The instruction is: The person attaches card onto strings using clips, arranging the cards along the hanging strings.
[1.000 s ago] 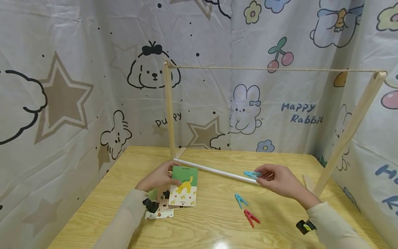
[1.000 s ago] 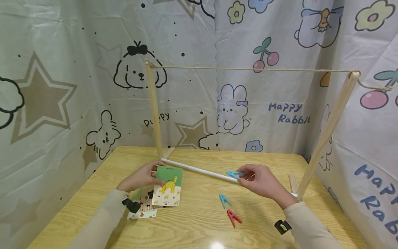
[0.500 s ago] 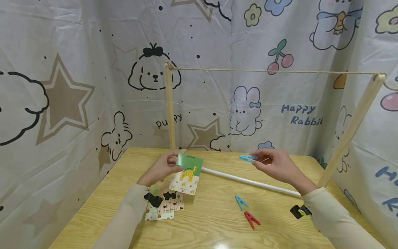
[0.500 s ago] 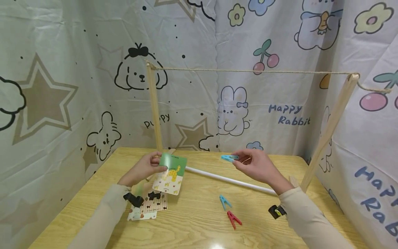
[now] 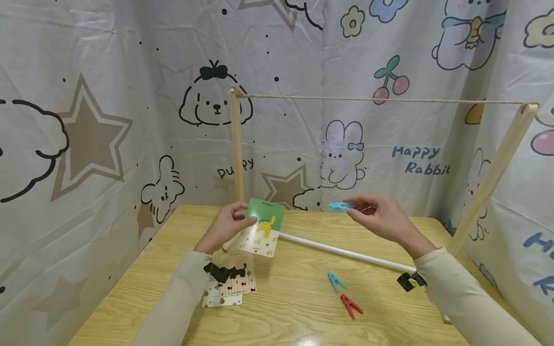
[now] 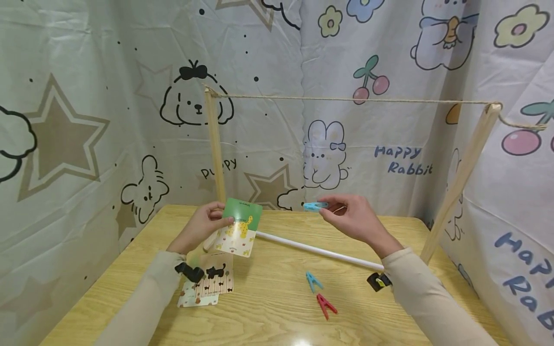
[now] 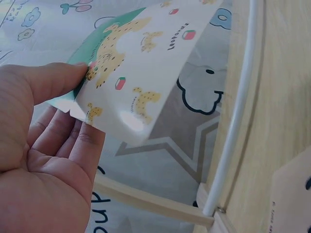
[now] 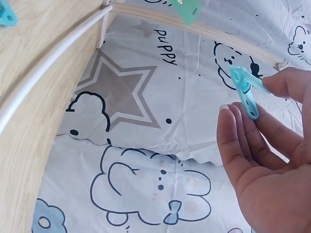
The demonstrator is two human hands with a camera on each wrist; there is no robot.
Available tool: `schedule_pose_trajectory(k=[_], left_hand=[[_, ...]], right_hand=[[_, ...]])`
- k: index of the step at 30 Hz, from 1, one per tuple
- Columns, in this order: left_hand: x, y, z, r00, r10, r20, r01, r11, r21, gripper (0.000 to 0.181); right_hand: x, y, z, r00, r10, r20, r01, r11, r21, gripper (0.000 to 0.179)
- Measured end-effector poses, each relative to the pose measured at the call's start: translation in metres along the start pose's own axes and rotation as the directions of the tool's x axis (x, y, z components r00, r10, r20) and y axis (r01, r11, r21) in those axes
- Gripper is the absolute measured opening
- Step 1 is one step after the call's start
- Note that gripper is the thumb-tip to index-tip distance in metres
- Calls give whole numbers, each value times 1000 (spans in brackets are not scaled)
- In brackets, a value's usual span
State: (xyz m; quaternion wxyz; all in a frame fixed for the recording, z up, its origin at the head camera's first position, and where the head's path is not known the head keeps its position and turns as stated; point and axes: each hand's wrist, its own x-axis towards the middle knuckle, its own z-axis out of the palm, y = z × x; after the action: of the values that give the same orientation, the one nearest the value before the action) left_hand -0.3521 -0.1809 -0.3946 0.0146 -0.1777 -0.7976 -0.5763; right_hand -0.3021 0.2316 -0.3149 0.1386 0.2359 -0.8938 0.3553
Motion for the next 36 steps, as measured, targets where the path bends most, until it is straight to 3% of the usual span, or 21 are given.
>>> schedule_pose_trajectory(k=[25, 30, 36], left_hand=[[32, 37, 6, 993, 65, -103, -70, 996, -47, 30], [40, 44, 9, 982, 61, -176, -79, 992, -95, 30], [51, 55, 10, 964, 101, -246, -122, 990, -69, 29]], right_hand=[[49, -29, -18, 996, -59, -64, 63, 996, 57, 32], [61, -37, -22, 993, -80, -87, 89, 991, 98, 33], [73, -50, -31, 984, -83, -155, 100, 989, 106, 29]])
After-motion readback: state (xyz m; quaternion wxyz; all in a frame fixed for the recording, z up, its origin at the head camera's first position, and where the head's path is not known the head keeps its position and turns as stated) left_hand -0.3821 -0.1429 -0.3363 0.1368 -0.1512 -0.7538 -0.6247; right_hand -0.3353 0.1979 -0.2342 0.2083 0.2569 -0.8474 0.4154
